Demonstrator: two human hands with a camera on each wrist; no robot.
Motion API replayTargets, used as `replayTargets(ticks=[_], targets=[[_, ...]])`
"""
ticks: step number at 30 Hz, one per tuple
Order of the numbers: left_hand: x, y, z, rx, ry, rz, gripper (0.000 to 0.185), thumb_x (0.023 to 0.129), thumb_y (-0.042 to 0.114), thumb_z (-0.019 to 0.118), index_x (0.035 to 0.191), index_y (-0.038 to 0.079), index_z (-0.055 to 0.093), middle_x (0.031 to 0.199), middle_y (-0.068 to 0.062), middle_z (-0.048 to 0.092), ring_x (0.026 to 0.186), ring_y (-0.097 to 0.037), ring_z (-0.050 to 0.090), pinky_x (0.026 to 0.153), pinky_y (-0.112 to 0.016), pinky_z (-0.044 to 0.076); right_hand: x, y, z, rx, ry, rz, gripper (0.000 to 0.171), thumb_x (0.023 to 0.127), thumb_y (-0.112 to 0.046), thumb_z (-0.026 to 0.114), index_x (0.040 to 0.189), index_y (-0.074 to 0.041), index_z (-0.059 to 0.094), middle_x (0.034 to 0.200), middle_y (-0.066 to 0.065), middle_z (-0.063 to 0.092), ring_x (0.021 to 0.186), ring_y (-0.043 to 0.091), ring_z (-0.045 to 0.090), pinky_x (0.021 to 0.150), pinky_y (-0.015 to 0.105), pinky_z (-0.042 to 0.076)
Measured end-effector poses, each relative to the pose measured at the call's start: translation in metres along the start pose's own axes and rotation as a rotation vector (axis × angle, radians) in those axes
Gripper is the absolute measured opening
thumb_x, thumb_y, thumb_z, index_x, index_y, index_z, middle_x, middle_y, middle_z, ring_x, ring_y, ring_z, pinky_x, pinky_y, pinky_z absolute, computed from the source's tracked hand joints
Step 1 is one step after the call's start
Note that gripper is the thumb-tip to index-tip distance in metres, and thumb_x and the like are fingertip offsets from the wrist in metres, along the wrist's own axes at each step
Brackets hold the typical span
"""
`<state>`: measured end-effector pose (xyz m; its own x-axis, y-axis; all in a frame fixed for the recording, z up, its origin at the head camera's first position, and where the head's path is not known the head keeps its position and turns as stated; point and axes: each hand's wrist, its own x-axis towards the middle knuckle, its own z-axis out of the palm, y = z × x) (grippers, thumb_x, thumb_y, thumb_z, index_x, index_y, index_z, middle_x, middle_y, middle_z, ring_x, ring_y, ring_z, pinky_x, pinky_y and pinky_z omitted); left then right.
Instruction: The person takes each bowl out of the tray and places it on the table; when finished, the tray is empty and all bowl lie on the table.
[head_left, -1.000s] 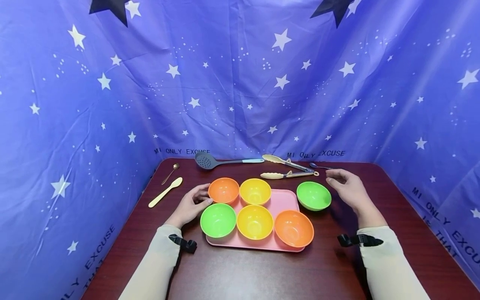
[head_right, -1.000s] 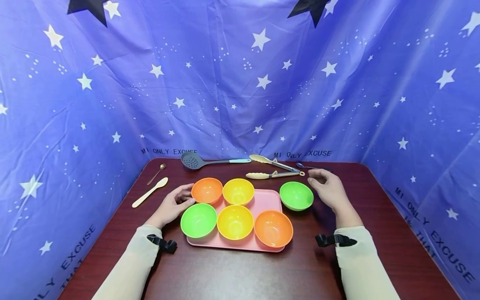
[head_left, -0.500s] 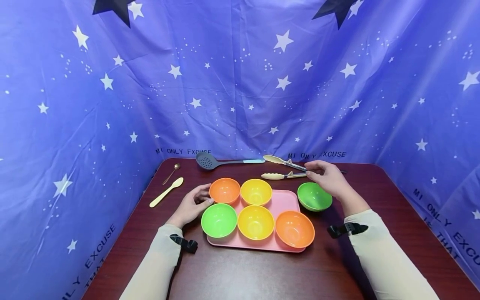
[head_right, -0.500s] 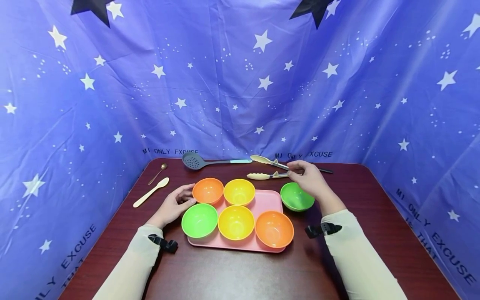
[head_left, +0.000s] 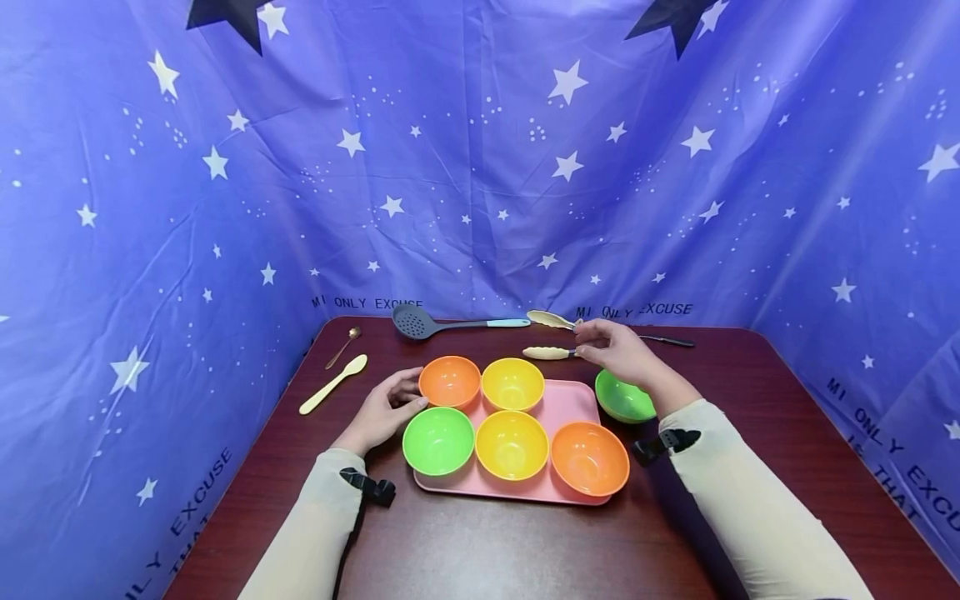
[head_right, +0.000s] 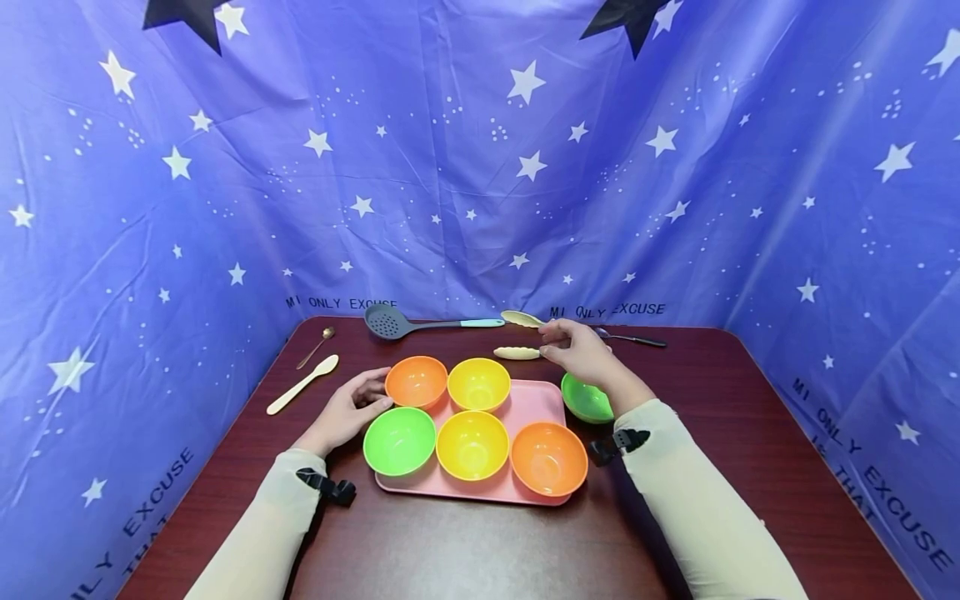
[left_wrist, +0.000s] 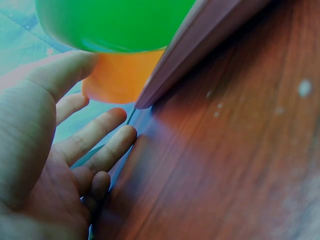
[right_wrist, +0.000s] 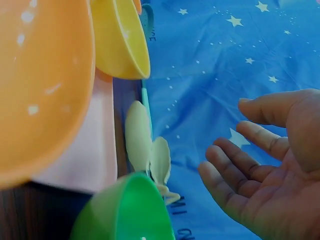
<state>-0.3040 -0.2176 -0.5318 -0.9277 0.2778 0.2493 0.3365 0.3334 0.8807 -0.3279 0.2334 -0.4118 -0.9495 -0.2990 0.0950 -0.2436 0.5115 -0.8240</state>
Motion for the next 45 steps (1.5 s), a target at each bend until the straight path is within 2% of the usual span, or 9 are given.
replayTargets(ticks=[5, 11, 20, 26, 31, 36, 40, 45], targets=[[0.001, 0.000, 0.000, -0.019, -0.004, -0.010, 0.058, 0.097, 0.021, 0.078, 0.151, 0.015, 0.055, 0.121, -0.011, 0.073, 0.106, -0.029, 0.070, 0.092, -0.044, 0.052, 0.012, 0.000, 0.010, 0.016, -0.070, 0.025, 0.040, 0.102, -0.004, 0.065, 0.141, 0.004, 0.056, 0.134, 0.027, 0.060, 0.118, 0.038, 0.063, 0.096, 0.044, 0.057], [0.001, 0.000, 0.001, -0.011, -0.006, -0.007, 0.060, 0.099, 0.015, 0.076, 0.153, 0.008, 0.051, 0.123, -0.020, 0.071, 0.108, -0.039, 0.068, 0.093, -0.052, 0.051, 0.023, 0.001, 0.020, 0.039, -0.124, 0.053, 0.042, 0.102, -0.004, 0.064, 0.142, 0.005, 0.056, 0.137, 0.032, 0.057, 0.116, 0.036, 0.064, 0.092, 0.043, 0.059], [-0.006, 0.030, 0.000, -0.018, -0.012, 0.014, 0.057, 0.099, 0.010, 0.074, 0.151, 0.000, 0.051, 0.120, -0.023, 0.071, 0.106, -0.039, 0.068, 0.092, -0.046, 0.053, 0.035, -0.001, 0.033, 0.001, -0.193, 0.059, 0.042, 0.101, -0.004, 0.065, 0.141, 0.006, 0.056, 0.133, 0.033, 0.059, 0.108, 0.034, 0.067, 0.087, 0.046, 0.060], [-0.007, 0.034, -0.001, -0.028, -0.013, 0.016, 0.058, 0.099, 0.010, 0.074, 0.151, 0.000, 0.051, 0.121, -0.023, 0.071, 0.107, -0.039, 0.068, 0.093, -0.047, 0.052, 0.039, -0.003, 0.038, 0.000, -0.243, 0.081, 0.045, 0.101, -0.002, 0.065, 0.143, 0.009, 0.053, 0.131, 0.031, 0.061, 0.111, 0.039, 0.067, 0.086, 0.048, 0.060], [-0.006, 0.033, -0.002, -0.030, -0.017, 0.010, 0.057, 0.099, 0.010, 0.074, 0.151, -0.001, 0.051, 0.121, -0.023, 0.070, 0.107, -0.040, 0.068, 0.093, -0.049, 0.052, 0.044, -0.003, 0.044, 0.025, -0.294, 0.109, 0.043, 0.101, 0.000, 0.064, 0.143, 0.009, 0.053, 0.131, 0.029, 0.061, 0.110, 0.041, 0.068, 0.083, 0.050, 0.061], [-0.001, 0.015, 0.000, -0.014, -0.014, -0.005, 0.059, 0.099, 0.011, 0.074, 0.152, 0.002, 0.051, 0.122, -0.023, 0.070, 0.108, -0.043, 0.067, 0.094, -0.052, 0.051, 0.047, -0.004, 0.050, 0.030, -0.337, 0.133, 0.040, 0.102, 0.001, 0.061, 0.142, 0.006, 0.057, 0.133, 0.027, 0.060, 0.107, 0.032, 0.068, 0.081, 0.049, 0.062], [0.002, 0.001, 0.001, -0.007, -0.004, -0.001, 0.059, 0.099, 0.013, 0.075, 0.153, 0.007, 0.051, 0.122, -0.020, 0.071, 0.108, -0.039, 0.068, 0.093, -0.050, 0.051, 0.048, -0.005, 0.053, 0.020, -0.352, 0.138, 0.038, 0.102, 0.004, 0.061, 0.140, 0.008, 0.060, 0.145, 0.025, 0.057, 0.102, 0.028, 0.070, 0.079, 0.049, 0.062], [0.003, -0.004, 0.000, -0.010, -0.004, 0.010, 0.059, 0.098, 0.019, 0.077, 0.152, 0.014, 0.054, 0.121, -0.012, 0.073, 0.106, -0.029, 0.070, 0.092, -0.041, 0.053, 0.050, -0.006, 0.055, -0.012, -0.363, 0.127, 0.033, 0.101, 0.006, 0.060, 0.134, 0.011, 0.063, 0.157, 0.021, 0.047, 0.098, 0.025, 0.074, 0.075, 0.044, 0.062]])
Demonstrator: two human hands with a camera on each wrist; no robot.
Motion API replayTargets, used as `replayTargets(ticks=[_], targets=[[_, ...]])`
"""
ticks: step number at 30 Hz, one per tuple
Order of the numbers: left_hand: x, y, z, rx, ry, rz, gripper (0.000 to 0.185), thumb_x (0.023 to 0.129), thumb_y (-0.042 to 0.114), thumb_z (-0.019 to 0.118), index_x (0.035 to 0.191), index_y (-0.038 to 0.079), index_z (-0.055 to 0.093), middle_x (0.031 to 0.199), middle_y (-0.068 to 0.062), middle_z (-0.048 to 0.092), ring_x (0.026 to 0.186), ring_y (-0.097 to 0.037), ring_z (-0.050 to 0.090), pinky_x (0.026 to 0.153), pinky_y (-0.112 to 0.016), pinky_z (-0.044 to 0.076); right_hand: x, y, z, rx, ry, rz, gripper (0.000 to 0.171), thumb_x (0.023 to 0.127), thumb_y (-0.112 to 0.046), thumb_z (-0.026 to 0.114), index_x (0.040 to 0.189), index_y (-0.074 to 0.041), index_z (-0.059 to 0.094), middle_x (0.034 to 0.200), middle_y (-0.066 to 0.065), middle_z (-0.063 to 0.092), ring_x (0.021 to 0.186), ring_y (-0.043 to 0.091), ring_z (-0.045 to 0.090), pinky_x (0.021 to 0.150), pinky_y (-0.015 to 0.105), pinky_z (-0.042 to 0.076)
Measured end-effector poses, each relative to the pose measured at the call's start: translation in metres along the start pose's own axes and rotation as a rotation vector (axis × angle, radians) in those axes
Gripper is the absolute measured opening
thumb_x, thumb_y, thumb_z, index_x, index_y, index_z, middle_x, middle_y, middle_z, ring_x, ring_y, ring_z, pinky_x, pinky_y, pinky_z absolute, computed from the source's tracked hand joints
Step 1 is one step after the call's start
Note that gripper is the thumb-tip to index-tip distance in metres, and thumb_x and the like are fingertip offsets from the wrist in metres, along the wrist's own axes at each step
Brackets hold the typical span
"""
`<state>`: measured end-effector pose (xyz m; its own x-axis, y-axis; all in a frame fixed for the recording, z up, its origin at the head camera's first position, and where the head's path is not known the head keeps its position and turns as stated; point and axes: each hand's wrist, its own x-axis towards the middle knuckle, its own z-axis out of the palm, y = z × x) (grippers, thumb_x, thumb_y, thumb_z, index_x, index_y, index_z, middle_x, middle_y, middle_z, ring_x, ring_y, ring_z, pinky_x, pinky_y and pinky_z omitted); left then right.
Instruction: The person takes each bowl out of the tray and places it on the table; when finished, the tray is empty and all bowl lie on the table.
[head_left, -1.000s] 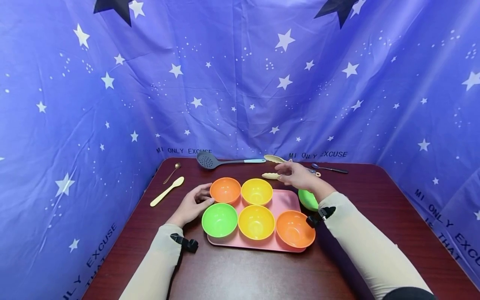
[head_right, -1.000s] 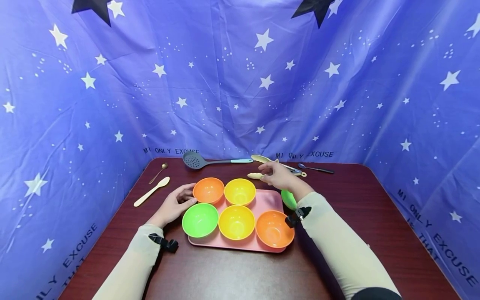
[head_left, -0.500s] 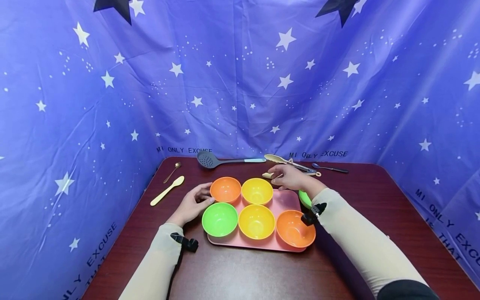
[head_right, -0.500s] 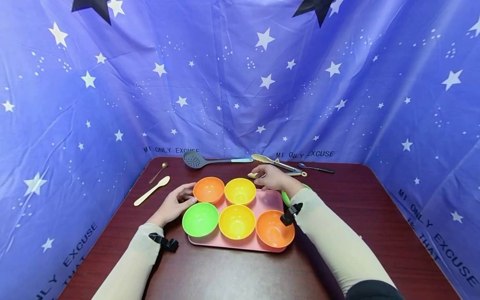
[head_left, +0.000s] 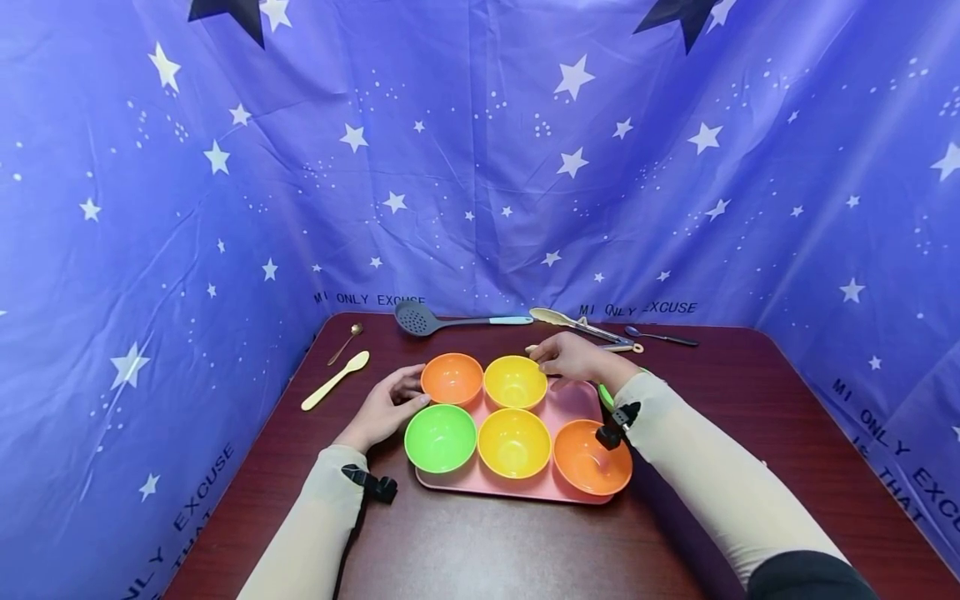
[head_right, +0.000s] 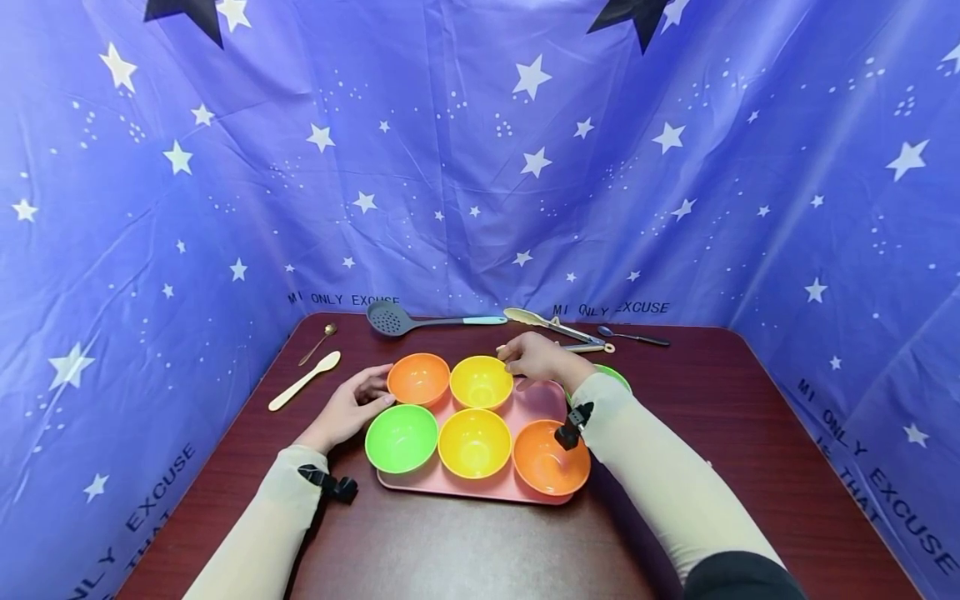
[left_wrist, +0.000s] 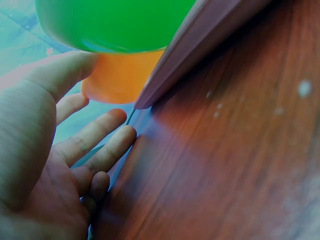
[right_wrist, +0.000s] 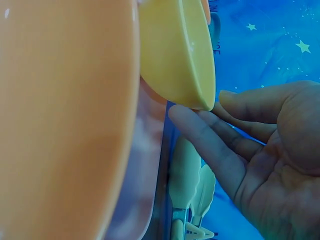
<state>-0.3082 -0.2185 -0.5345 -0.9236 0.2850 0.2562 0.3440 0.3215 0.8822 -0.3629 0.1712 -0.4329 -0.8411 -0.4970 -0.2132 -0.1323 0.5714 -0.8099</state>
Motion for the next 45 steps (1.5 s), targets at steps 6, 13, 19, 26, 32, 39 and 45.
replayTargets(ticks=[6, 13, 19, 26, 32, 39, 45], targets=[[-0.005, 0.022, -0.001, -0.004, -0.009, 0.005, 0.057, 0.099, 0.015, 0.076, 0.151, 0.009, 0.054, 0.119, -0.016, 0.072, 0.106, -0.034, 0.069, 0.094, -0.047, 0.053, 0.003, 0.000, 0.001, 0.016, -0.004, 0.011, 0.034, 0.099, 0.009, 0.062, 0.132, 0.011, 0.065, 0.157, 0.022, 0.046, 0.098, 0.027, 0.074, 0.073, 0.042, 0.063], [-0.009, 0.039, -0.001, -0.013, -0.010, 0.009, 0.057, 0.099, 0.008, 0.074, 0.150, 0.001, 0.053, 0.119, -0.024, 0.070, 0.107, -0.044, 0.068, 0.094, -0.057, 0.051, 0.005, 0.000, 0.004, -0.017, 0.007, 0.013, 0.035, 0.096, 0.010, 0.065, 0.130, 0.010, 0.068, 0.158, 0.021, 0.045, 0.111, 0.031, 0.072, 0.074, 0.039, 0.062], [-0.010, 0.041, -0.001, -0.016, -0.007, 0.004, 0.056, 0.099, 0.008, 0.074, 0.150, 0.001, 0.053, 0.119, -0.024, 0.070, 0.107, -0.043, 0.067, 0.094, -0.055, 0.051, 0.005, -0.001, 0.004, -0.028, 0.026, 0.028, 0.035, 0.094, 0.010, 0.067, 0.129, 0.009, 0.069, 0.157, 0.020, 0.047, 0.102, 0.028, 0.075, 0.073, 0.038, 0.062], [-0.010, 0.042, -0.001, -0.023, -0.010, -0.001, 0.056, 0.099, 0.007, 0.074, 0.150, 0.001, 0.053, 0.119, -0.024, 0.070, 0.107, -0.044, 0.067, 0.094, -0.054, 0.051, 0.005, 0.002, 0.005, 0.034, 0.048, 0.053, 0.035, 0.094, 0.010, 0.067, 0.130, 0.010, 0.068, 0.147, 0.025, 0.057, 0.086, 0.025, 0.076, 0.072, 0.041, 0.063], [-0.009, 0.042, -0.001, -0.024, -0.010, 0.003, 0.056, 0.098, 0.007, 0.074, 0.150, 0.001, 0.053, 0.119, -0.024, 0.070, 0.107, -0.044, 0.067, 0.094, -0.053, 0.051, 0.003, 0.005, 0.001, 0.122, 0.084, 0.072, 0.037, 0.095, 0.010, 0.066, 0.132, 0.011, 0.065, 0.124, 0.028, 0.067, 0.086, 0.028, 0.076, 0.073, 0.044, 0.063], [-0.009, 0.041, -0.001, -0.024, -0.012, 0.003, 0.056, 0.099, 0.008, 0.074, 0.150, 0.001, 0.053, 0.119, -0.024, 0.070, 0.107, -0.045, 0.067, 0.094, -0.053, 0.051, -0.007, 0.002, -0.008, 0.204, 0.100, 0.069, 0.041, 0.097, 0.009, 0.065, 0.137, 0.008, 0.062, 0.122, 0.027, 0.068, 0.090, 0.033, 0.077, 0.078, 0.047, 0.062], [-0.010, 0.042, 0.000, -0.025, -0.009, -0.004, 0.056, 0.099, 0.007, 0.073, 0.150, 0.001, 0.053, 0.120, -0.025, 0.070, 0.108, -0.046, 0.067, 0.093, -0.054, 0.050, -0.017, 0.001, -0.012, 0.210, 0.128, 0.031, 0.042, 0.097, 0.006, 0.066, 0.139, 0.008, 0.061, 0.121, 0.026, 0.068, 0.091, 0.033, 0.077, 0.079, 0.047, 0.062]])
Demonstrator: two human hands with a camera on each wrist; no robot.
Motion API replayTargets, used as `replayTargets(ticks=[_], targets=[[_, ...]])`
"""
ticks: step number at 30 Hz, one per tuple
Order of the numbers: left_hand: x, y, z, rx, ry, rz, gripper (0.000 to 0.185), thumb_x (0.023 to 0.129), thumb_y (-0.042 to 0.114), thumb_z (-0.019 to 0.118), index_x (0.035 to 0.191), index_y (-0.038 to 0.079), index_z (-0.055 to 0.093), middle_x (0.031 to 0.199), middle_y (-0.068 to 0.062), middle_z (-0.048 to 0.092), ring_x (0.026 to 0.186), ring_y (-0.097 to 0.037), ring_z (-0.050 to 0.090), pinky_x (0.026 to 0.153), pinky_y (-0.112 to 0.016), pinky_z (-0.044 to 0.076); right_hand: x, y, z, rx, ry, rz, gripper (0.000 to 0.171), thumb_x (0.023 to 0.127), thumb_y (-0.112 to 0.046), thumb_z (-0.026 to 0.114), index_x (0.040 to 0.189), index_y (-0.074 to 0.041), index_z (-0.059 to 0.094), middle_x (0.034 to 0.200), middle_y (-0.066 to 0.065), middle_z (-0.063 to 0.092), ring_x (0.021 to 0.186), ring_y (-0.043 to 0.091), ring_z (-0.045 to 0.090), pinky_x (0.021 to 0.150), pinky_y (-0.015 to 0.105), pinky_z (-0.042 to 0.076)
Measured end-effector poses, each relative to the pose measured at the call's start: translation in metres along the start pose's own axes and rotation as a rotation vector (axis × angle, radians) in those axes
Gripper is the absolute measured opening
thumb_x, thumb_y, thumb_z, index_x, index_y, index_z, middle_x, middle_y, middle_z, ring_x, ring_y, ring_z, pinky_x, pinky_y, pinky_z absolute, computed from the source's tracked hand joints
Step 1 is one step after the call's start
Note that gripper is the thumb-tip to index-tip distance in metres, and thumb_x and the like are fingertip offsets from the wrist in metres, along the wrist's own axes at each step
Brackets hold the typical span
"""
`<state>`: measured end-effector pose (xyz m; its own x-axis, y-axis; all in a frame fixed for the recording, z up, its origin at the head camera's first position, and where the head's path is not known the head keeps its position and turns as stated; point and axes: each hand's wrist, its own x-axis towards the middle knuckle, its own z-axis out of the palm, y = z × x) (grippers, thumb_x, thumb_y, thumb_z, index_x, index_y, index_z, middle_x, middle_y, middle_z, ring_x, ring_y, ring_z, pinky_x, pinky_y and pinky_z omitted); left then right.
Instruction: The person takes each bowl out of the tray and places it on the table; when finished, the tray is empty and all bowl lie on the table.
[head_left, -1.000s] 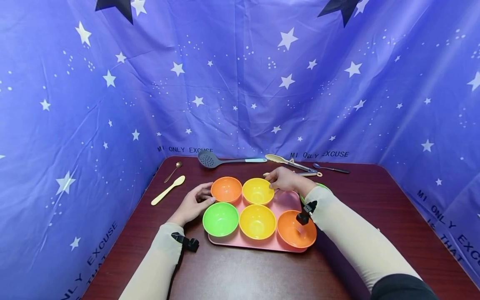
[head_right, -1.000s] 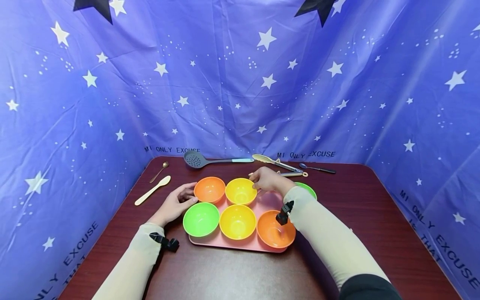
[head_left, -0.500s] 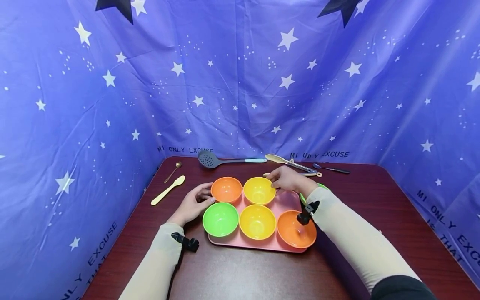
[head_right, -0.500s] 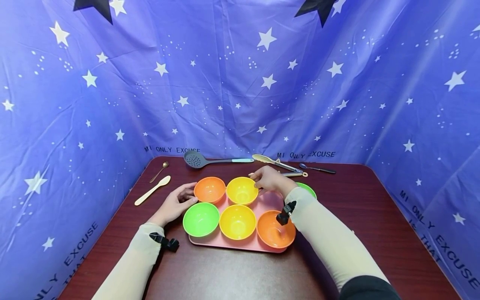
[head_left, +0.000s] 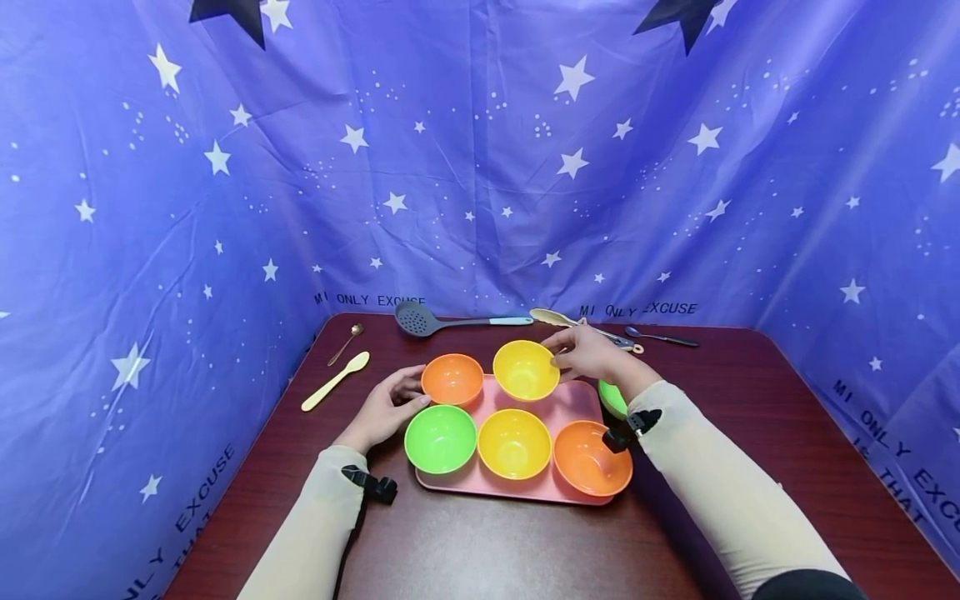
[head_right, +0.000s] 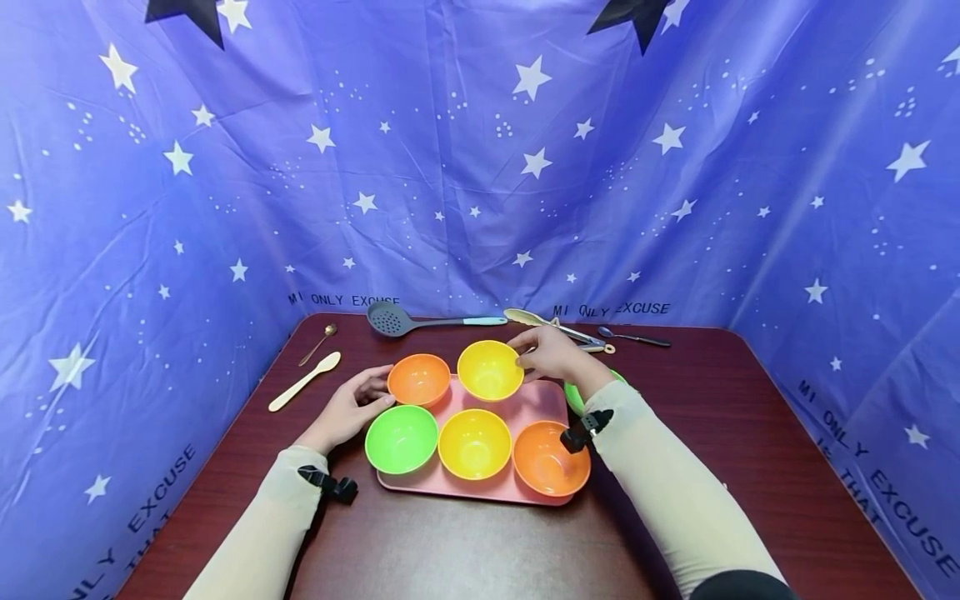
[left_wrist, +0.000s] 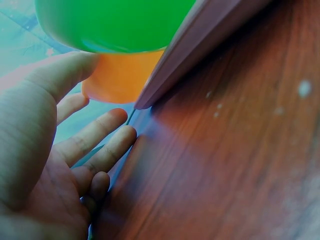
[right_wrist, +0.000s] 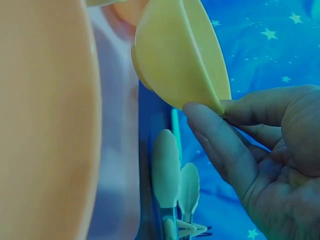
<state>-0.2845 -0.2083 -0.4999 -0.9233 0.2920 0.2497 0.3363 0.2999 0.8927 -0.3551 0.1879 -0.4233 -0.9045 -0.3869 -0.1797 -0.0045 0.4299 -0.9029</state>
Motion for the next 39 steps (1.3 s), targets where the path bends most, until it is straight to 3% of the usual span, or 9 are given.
replayTargets(ticks=[14, 22, 29, 33, 39], targets=[[0.000, 0.000, 0.001, 0.018, 0.000, 0.014, 0.056, 0.099, 0.008, 0.073, 0.151, 0.000, 0.052, 0.120, -0.024, 0.071, 0.106, -0.041, 0.068, 0.090, -0.043, 0.053, -0.030, 0.004, -0.011, 0.041, 0.105, -0.083, 0.042, 0.098, 0.002, 0.066, 0.140, 0.004, 0.062, 0.123, 0.027, 0.068, 0.095, 0.033, 0.076, 0.086, 0.059, 0.057], [0.000, -0.001, 0.002, 0.021, 0.005, -0.006, 0.058, 0.099, 0.009, 0.074, 0.151, 0.001, 0.052, 0.119, -0.023, 0.071, 0.107, -0.042, 0.068, 0.092, -0.048, 0.052, -0.049, 0.019, -0.019, 0.057, 0.167, -0.099, 0.044, 0.100, -0.001, 0.066, 0.144, 0.004, 0.059, 0.132, 0.029, 0.064, 0.099, 0.029, 0.075, 0.086, 0.055, 0.058], [0.008, -0.036, 0.000, 0.020, 0.007, -0.014, 0.060, 0.097, 0.022, 0.078, 0.152, 0.014, 0.055, 0.120, -0.011, 0.074, 0.106, -0.031, 0.070, 0.092, -0.045, 0.052, -0.067, 0.029, -0.028, 0.072, 0.223, -0.123, 0.044, 0.100, -0.001, 0.067, 0.143, 0.005, 0.059, 0.132, 0.029, 0.063, 0.101, 0.027, 0.074, 0.081, 0.049, 0.060], [0.008, -0.035, -0.001, 0.031, 0.006, -0.025, 0.058, 0.097, 0.027, 0.079, 0.150, 0.019, 0.056, 0.119, -0.006, 0.075, 0.105, -0.025, 0.070, 0.091, -0.041, 0.052, -0.076, 0.035, -0.036, 0.076, 0.254, -0.150, 0.043, 0.100, -0.001, 0.067, 0.142, 0.006, 0.059, 0.132, 0.030, 0.063, 0.099, 0.022, 0.074, 0.078, 0.045, 0.062], [0.008, -0.036, -0.001, 0.043, 0.008, -0.033, 0.058, 0.097, 0.027, 0.078, 0.150, 0.021, 0.056, 0.118, -0.003, 0.075, 0.105, -0.023, 0.070, 0.091, -0.041, 0.052, -0.093, 0.042, -0.048, 0.099, 0.301, -0.157, 0.045, 0.100, 0.000, 0.067, 0.144, 0.006, 0.057, 0.134, 0.032, 0.061, 0.095, 0.015, 0.074, 0.082, 0.052, 0.059]])
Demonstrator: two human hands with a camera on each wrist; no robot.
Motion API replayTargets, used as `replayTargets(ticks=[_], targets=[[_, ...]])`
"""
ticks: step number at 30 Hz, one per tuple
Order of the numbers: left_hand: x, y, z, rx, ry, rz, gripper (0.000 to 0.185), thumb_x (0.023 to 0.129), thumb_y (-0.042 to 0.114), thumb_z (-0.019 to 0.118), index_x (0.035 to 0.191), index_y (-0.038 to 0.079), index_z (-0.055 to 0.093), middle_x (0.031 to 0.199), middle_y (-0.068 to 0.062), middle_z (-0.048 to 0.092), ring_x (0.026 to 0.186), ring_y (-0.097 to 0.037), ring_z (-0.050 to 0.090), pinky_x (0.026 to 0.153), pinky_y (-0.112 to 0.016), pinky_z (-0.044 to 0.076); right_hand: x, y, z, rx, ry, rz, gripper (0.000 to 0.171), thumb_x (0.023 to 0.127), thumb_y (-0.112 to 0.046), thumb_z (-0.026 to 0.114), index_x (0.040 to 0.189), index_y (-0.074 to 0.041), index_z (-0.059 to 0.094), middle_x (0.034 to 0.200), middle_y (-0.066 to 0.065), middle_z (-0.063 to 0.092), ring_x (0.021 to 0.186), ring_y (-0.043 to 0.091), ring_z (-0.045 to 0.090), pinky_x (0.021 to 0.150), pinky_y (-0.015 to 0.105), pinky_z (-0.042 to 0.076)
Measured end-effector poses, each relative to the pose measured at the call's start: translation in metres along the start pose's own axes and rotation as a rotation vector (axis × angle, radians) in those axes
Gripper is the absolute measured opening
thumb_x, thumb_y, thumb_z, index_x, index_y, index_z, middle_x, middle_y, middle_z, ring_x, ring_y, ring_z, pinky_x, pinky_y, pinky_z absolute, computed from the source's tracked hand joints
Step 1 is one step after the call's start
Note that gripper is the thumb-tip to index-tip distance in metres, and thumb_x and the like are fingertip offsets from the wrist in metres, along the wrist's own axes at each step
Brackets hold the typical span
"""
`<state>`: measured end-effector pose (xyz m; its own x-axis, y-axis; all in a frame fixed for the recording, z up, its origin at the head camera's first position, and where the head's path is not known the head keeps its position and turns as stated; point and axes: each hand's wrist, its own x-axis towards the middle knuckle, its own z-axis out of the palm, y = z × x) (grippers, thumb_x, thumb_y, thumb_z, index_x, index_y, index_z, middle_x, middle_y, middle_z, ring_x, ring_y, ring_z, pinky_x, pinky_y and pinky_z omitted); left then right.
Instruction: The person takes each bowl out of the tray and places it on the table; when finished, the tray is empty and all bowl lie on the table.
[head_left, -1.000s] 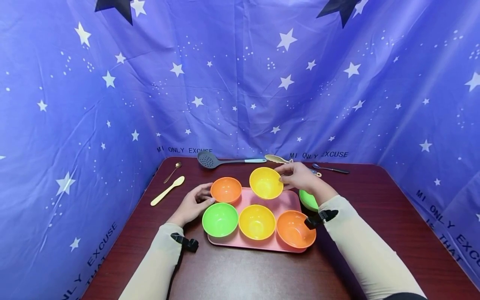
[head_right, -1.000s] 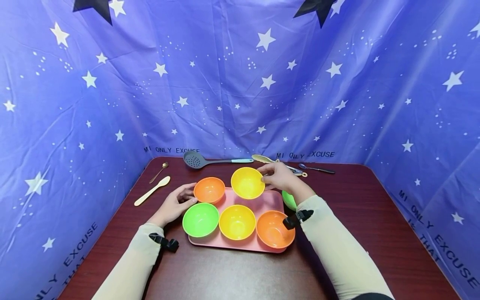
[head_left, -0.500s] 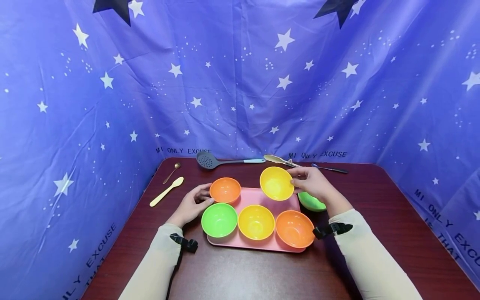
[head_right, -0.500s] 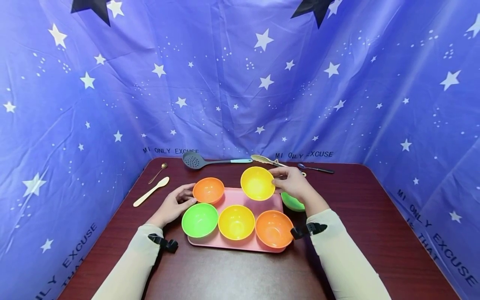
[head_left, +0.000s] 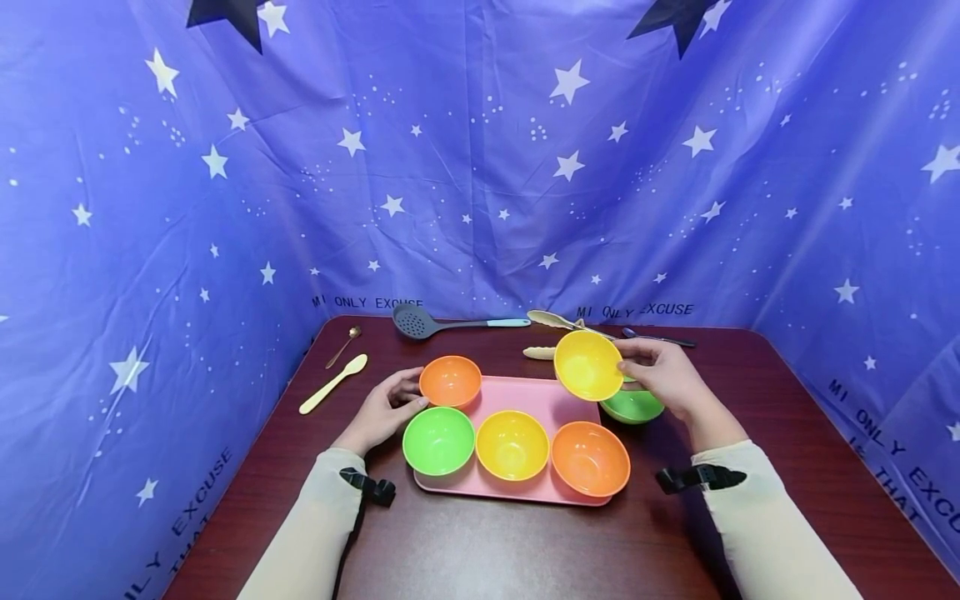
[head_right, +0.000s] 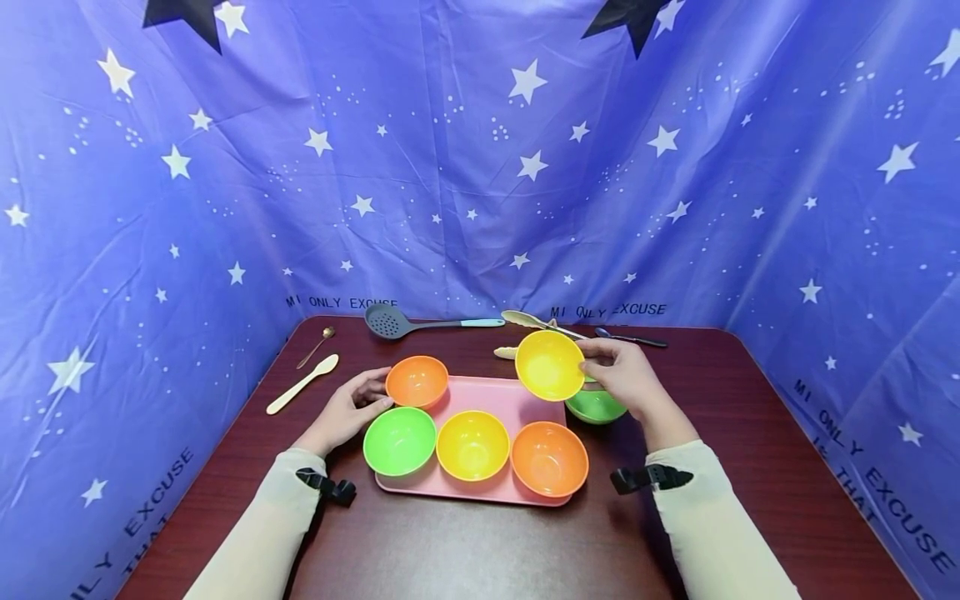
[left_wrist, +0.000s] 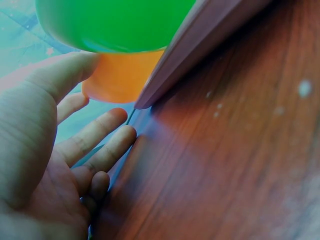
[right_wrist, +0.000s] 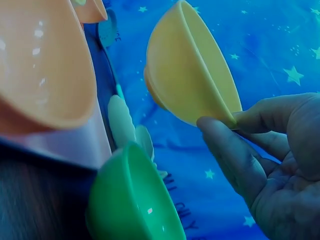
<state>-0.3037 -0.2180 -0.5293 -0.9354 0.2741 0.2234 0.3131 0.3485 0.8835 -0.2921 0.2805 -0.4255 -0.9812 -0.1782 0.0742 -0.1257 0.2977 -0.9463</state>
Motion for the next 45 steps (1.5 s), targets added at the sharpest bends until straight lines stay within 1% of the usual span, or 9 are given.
replayTargets(ticks=[2, 7, 14, 17, 24, 33, 36, 41, 45], targets=[[0.000, 0.000, 0.000, 0.000, 0.001, 0.003, 0.058, 0.097, 0.027, 0.078, 0.151, 0.020, 0.056, 0.118, -0.004, 0.075, 0.105, -0.023, 0.070, 0.090, -0.040, 0.053, -0.005, 0.002, -0.005, 0.003, 0.020, -0.009, 0.046, 0.100, 0.000, 0.067, 0.144, 0.007, 0.057, 0.134, 0.032, 0.060, 0.095, 0.014, 0.074, 0.083, 0.052, 0.059], [-0.001, 0.001, 0.001, 0.002, 0.002, 0.013, 0.058, 0.097, 0.026, 0.078, 0.151, 0.018, 0.056, 0.118, -0.005, 0.074, 0.105, -0.023, 0.070, 0.089, -0.037, 0.053, -0.018, 0.006, -0.018, -0.004, 0.079, -0.032, 0.046, 0.099, 0.000, 0.068, 0.143, 0.010, 0.057, 0.129, 0.027, 0.065, 0.093, 0.011, 0.073, 0.079, 0.042, 0.061], [0.000, 0.000, 0.002, 0.007, 0.008, 0.009, 0.058, 0.097, 0.026, 0.078, 0.150, 0.019, 0.056, 0.117, -0.005, 0.075, 0.104, -0.023, 0.070, 0.090, -0.039, 0.053, -0.036, 0.013, -0.034, 0.005, 0.156, -0.045, 0.049, 0.100, -0.001, 0.069, 0.145, 0.011, 0.053, 0.115, -0.001, 0.070, 0.091, 0.008, 0.073, 0.075, 0.036, 0.062], [0.000, -0.001, 0.001, 0.010, 0.008, 0.000, 0.057, 0.098, 0.027, 0.078, 0.150, 0.021, 0.057, 0.117, -0.003, 0.075, 0.104, -0.023, 0.070, 0.090, -0.040, 0.053, -0.042, 0.016, -0.040, 0.051, 0.176, -0.061, 0.051, 0.099, 0.001, 0.069, 0.145, 0.015, 0.050, 0.108, -0.007, 0.071, 0.088, 0.008, 0.074, 0.073, 0.036, 0.062], [-0.001, 0.000, 0.002, 0.009, 0.010, -0.007, 0.057, 0.098, 0.028, 0.078, 0.150, 0.023, 0.056, 0.117, -0.003, 0.075, 0.105, -0.023, 0.070, 0.091, -0.042, 0.052, -0.058, 0.027, -0.056, 0.208, 0.210, -0.101, 0.047, 0.096, 0.007, 0.071, 0.140, 0.016, 0.055, 0.104, -0.003, 0.074, 0.083, 0.012, 0.076, 0.070, 0.034, 0.061], [-0.001, -0.001, 0.001, 0.008, 0.014, 0.006, 0.057, 0.098, 0.028, 0.078, 0.150, 0.021, 0.057, 0.117, -0.004, 0.075, 0.104, -0.023, 0.070, 0.090, -0.039, 0.054, -0.072, 0.037, -0.071, 0.090, 0.319, -0.036, 0.050, 0.098, -0.003, 0.072, 0.142, 0.013, 0.054, 0.101, -0.010, 0.072, 0.082, 0.007, 0.076, 0.069, 0.029, 0.060], [-0.001, -0.001, 0.001, 0.001, 0.014, 0.005, 0.056, 0.098, 0.027, 0.078, 0.150, 0.021, 0.057, 0.117, -0.004, 0.075, 0.104, -0.023, 0.070, 0.090, -0.038, 0.054, -0.074, 0.041, -0.076, 0.132, 0.338, -0.044, 0.048, 0.098, -0.001, 0.072, 0.141, 0.012, 0.056, 0.100, -0.010, 0.073, 0.081, 0.007, 0.076, 0.068, 0.029, 0.060], [-0.001, -0.001, 0.002, -0.012, 0.008, 0.009, 0.057, 0.098, 0.022, 0.077, 0.151, 0.018, 0.056, 0.117, -0.006, 0.075, 0.103, -0.023, 0.070, 0.088, -0.036, 0.054, -0.079, 0.048, -0.084, 0.269, 0.355, -0.068, 0.039, 0.095, 0.007, 0.072, 0.133, 0.004, 0.067, 0.099, -0.006, 0.075, 0.080, 0.008, 0.076, 0.066, 0.029, 0.060], [-0.001, 0.000, 0.003, -0.008, 0.011, 0.007, 0.057, 0.098, 0.022, 0.078, 0.151, 0.017, 0.056, 0.117, -0.007, 0.075, 0.103, -0.023, 0.070, 0.087, -0.034, 0.054, -0.084, 0.053, -0.092, 0.282, 0.378, -0.048, 0.032, 0.095, 0.006, 0.072, 0.125, -0.006, 0.073, 0.097, -0.008, 0.075, 0.079, 0.007, 0.075, 0.065, 0.027, 0.060]])
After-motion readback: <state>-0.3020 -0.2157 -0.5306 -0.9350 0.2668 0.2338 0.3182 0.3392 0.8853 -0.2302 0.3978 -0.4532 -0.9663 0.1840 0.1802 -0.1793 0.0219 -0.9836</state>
